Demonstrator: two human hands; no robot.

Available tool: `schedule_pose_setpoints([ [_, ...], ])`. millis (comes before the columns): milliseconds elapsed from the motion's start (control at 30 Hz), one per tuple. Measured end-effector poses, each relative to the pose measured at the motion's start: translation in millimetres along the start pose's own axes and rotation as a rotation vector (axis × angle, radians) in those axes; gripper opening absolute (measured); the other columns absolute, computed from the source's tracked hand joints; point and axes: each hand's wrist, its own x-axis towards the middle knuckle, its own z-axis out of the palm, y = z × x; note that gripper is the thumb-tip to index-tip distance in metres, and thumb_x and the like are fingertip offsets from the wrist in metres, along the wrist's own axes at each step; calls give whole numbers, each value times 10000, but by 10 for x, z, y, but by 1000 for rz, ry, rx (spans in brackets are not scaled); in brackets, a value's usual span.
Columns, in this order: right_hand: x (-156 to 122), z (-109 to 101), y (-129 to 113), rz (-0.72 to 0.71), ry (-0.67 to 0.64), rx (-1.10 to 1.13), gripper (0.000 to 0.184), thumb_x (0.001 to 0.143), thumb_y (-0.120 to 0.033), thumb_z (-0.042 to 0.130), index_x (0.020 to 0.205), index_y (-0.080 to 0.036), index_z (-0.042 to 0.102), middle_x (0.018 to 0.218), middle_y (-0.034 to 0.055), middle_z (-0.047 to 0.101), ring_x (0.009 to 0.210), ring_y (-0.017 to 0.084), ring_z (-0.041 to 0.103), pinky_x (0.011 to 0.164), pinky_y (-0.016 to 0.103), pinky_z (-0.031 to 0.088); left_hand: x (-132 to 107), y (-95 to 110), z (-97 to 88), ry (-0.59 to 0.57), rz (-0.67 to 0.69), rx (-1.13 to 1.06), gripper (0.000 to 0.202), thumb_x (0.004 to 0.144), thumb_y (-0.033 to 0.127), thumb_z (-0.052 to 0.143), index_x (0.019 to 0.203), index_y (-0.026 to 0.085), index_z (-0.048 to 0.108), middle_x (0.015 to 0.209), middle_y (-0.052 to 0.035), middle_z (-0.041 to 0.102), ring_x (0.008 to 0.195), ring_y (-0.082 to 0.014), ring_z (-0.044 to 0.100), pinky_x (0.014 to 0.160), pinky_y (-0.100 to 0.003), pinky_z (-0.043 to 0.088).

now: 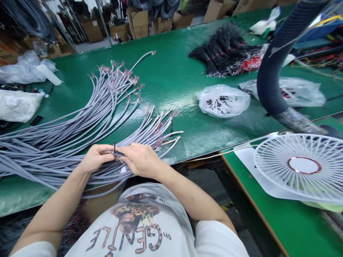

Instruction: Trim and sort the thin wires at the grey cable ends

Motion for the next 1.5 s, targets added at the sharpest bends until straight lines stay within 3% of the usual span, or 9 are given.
schedule_pose_setpoints([
  [267, -12, 12, 41, 8, -16, -3, 317, 940, -261, 456, 1161, -112, 625, 945, 118, 724, 807, 195, 662, 729, 305, 502, -6, -36, -21, -20, -30, 64, 306, 653, 283, 798, 907, 119, 750, 789, -85, 745, 709, -198, 691, 726, -302, 561],
  [333, -18, 20, 45, 17, -8, 20, 315, 936, -265, 467, 1168, -127, 629, 982, 120, 727, 841, 196, 674, 759, 307, 508, 1, 7, -68, 4, 55, 155, 318, 678, 279, 776, 960, 135, 745, 889, -88, 735, 801, -199, 678, 788, -300, 540],
  [433, -15, 22, 39, 52, -10, 47, 298, 922, -277, 500, 1141, -142, 650, 1018, 116, 728, 891, 201, 686, 794, 304, 507, 31, 173, -115, 44, 292, 316, 328, 720, 294, 736, 1026, 177, 740, 986, -84, 690, 916, -201, 635, 873, -296, 499],
  [567, 3, 3, 32, 101, -44, 44, 265, 901, -285, 537, 1086, -152, 671, 978, 96, 738, 860, 189, 694, 720, 258, 487, 114, 437, -35, -149, 433, 409, 236, 758, 264, 713, 981, 204, 760, 895, -88, 693, 869, -203, 618, 829, -315, 494],
  [633, 3, 1, 39, 113, -59, 32, 249, 899, -291, 541, 1053, -154, 681, 916, 80, 745, 800, 177, 696, 659, 235, 462, 177, 501, 31, -249, 430, 410, 154, 772, 238, 704, 904, 200, 774, 812, -86, 697, 793, -191, 612, 757, -307, 495],
  [733, -16, 20, 68, 136, -42, 35, 236, 901, -307, 542, 987, -152, 698, 873, 69, 749, 772, 175, 699, 636, 225, 445, 282, 466, 88, -288, 401, 328, 105, 765, 252, 717, 815, 177, 772, 738, -82, 683, 704, -173, 594, 667, -292, 476],
  [1033, -96, 123, 162, 109, 71, 115, 250, 902, -315, 548, 1022, -166, 709, 953, 80, 750, 840, 175, 711, 695, 232, 492, 437, 110, 93, -151, 358, 29, 159, 729, 314, 747, 731, 155, 741, 643, -53, 635, 643, -152, 569, 629, -283, 460],
  [1333, -113, 165, 222, 89, 113, 180, 241, 893, -298, 566, 1002, -153, 725, 913, 76, 754, 801, 154, 714, 688, 211, 503, 446, 74, 155, -97, 322, -109, 90, 700, 249, 773, 718, 166, 743, 634, -28, 629, 623, -131, 578, 602, -254, 458],
  [1500, -105, 209, 226, 107, 83, 176, 222, 894, -282, 562, 961, -167, 740, 869, 56, 757, 760, 140, 706, 660, 197, 478, 444, 68, 176, -42, 304, -128, 155, 652, 289, 808, 690, 157, 735, 615, -28, 628, 613, -131, 578, 609, -256, 460],
])
